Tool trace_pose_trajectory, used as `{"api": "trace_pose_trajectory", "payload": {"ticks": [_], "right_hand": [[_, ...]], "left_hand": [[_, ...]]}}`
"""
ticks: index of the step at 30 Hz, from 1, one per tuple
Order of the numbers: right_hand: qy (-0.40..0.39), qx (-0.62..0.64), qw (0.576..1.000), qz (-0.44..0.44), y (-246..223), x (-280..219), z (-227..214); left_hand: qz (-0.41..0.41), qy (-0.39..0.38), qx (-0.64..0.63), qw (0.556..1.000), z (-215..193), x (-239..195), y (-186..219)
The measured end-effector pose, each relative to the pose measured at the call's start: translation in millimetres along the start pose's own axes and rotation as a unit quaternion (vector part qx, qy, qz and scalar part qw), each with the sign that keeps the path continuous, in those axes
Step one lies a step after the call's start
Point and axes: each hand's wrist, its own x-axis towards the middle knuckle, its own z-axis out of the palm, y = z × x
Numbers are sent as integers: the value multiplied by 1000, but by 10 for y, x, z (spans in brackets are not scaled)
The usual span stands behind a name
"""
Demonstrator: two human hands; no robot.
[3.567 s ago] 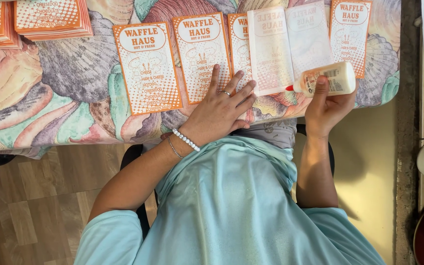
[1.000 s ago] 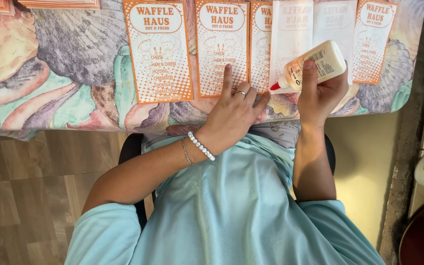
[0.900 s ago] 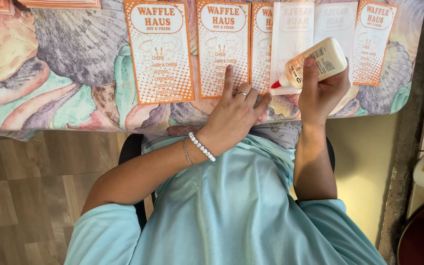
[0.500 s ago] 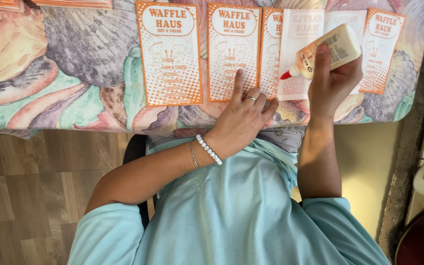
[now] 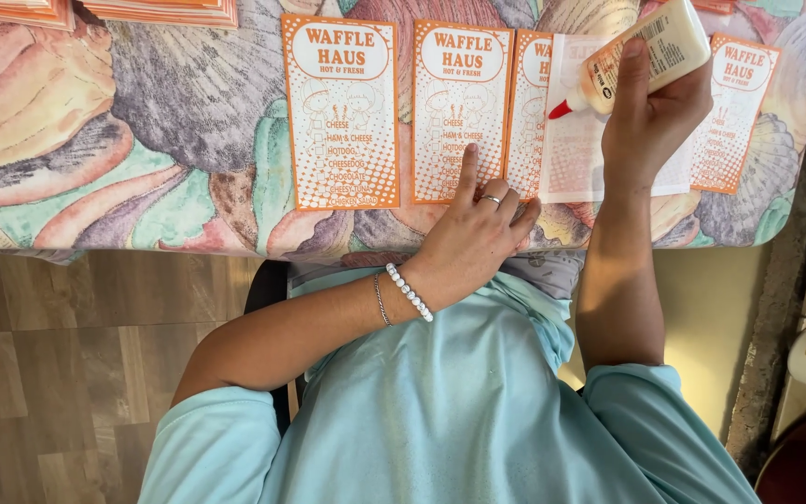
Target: Applying glue to the edges of paper bags and folding them to complete the assembly.
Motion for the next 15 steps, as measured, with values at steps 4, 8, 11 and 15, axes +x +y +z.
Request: {"api": "trace_pose_trajectory", "payload": {"ticks": [4,8,11,15], "right_hand": [[-3,-10,1000,-27,64,128,72],[-3,-16,999,-47,103,283,154],[-5,-27,997,-72,101,413,211],[-21,-42,995,-84,195,527,269]], "left_hand": [[-4,2,7,1000,17,6,9],[-7,12,7,1000,4,3,8],[-8,8,9,1000,-15,8,8],[-7,11,6,1000,7,11,8]]}}
